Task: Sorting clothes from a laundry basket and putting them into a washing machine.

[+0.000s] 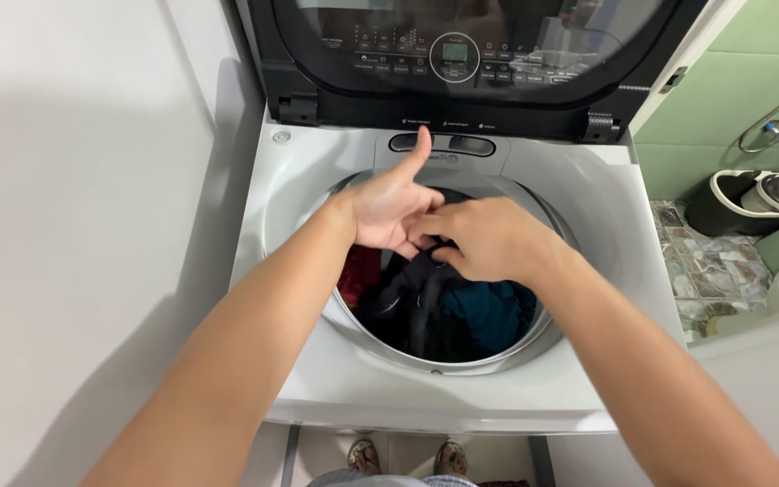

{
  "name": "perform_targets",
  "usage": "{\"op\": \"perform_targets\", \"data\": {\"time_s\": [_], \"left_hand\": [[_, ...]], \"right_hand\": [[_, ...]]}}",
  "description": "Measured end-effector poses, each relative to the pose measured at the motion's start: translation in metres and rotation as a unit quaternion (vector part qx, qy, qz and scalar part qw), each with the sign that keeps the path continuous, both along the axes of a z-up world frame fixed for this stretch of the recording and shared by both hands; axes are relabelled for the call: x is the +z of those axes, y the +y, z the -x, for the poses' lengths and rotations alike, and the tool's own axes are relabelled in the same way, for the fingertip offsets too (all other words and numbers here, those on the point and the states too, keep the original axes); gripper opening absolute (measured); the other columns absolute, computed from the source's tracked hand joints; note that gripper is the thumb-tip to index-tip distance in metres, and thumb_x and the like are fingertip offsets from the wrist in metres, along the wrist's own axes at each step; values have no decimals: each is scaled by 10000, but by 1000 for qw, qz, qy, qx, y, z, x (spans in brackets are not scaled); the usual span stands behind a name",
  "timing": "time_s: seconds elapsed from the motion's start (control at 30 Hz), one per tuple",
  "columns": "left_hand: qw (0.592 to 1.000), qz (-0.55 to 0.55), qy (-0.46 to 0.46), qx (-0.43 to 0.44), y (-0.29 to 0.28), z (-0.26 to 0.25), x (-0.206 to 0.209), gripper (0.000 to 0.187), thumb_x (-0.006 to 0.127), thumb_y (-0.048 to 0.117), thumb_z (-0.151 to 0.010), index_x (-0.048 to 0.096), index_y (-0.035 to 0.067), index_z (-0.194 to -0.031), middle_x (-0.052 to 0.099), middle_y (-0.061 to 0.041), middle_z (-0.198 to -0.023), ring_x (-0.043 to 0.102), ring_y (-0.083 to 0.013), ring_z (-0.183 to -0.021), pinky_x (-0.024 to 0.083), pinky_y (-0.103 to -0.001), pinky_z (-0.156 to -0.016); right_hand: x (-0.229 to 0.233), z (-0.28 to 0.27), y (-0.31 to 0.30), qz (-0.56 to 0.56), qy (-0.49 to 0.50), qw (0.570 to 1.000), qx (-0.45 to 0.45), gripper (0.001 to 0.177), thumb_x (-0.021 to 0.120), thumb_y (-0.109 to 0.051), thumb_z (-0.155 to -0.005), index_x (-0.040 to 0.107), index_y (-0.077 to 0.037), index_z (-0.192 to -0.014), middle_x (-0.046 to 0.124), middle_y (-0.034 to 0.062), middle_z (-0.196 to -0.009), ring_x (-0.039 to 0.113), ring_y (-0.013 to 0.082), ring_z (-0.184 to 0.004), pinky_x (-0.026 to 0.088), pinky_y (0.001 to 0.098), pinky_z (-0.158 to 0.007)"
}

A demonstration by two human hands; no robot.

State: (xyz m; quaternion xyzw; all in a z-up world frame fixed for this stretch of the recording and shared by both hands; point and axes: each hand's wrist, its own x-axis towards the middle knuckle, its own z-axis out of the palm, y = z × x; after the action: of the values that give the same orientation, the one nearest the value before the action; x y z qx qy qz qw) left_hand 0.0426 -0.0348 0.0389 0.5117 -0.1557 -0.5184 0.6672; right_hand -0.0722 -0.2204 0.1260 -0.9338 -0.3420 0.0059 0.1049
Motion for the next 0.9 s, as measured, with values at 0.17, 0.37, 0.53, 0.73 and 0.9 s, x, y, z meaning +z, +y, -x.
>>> {"op": "perform_targets", "data": {"time_s": [0.17, 0.37, 0.53, 0.73, 0.9], "left_hand": [[991, -78, -42, -96, 12, 30, -14, 943, 593, 733, -840, 504, 31, -1462, 547, -85, -1404, 518, -206, -1264, 422, -402, -1057], [704, -601, -317, -209, 56, 28, 18, 743, 677, 547, -928, 521, 105, -1504, 414, -156, -1589, 402, -326, -1454, 344, -466, -1191], [554, -566, -605, 72, 46, 20, 25, 523, 629, 419, -945, 708, 76, -1331, 708, -153, -1331, 628, -352, -1301, 458, -475, -1150], [580, -597, -481, -275, 47, 30, -16, 639, 775, 642, -859, 682, 149, -1256, 570, -98, -1355, 486, -348, -1314, 385, -486, -1094], [700, -440, -562, -21, 76, 31, 15, 473, 711, 536, -839, 786, 138, -1083, 769, -107, -1059, 703, -291, -992, 535, -424, -884]], "right_hand": [[-33, -49, -66, 15, 64, 996, -66, 330, 672, -464, -890, 779, -165, -977, 754, 88, -897, 691, 327, -842, 546, 472, -785], [-26, -41, -136, 111, 51, 943, -311, 581, 665, -682, -833, 792, -123, -920, 750, 132, -887, 698, 319, -866, 559, 446, -831], [-51, -28, -132, 13, -227, 924, -308, 480, 627, -520, -955, 736, -109, -1178, 702, 165, -1147, 637, 368, -1095, 527, 472, -927], [-109, -29, -130, 260, 235, 914, -203, 544, 822, -534, -760, 744, -215, -1194, 663, 54, -1266, 587, 280, -1205, 464, 430, -1045], [-129, -40, -177, 24, 113, 965, -237, 459, 888, -423, -702, 815, -57, -969, 735, 113, -1101, 685, 260, -1000, 573, 369, -902]]}}
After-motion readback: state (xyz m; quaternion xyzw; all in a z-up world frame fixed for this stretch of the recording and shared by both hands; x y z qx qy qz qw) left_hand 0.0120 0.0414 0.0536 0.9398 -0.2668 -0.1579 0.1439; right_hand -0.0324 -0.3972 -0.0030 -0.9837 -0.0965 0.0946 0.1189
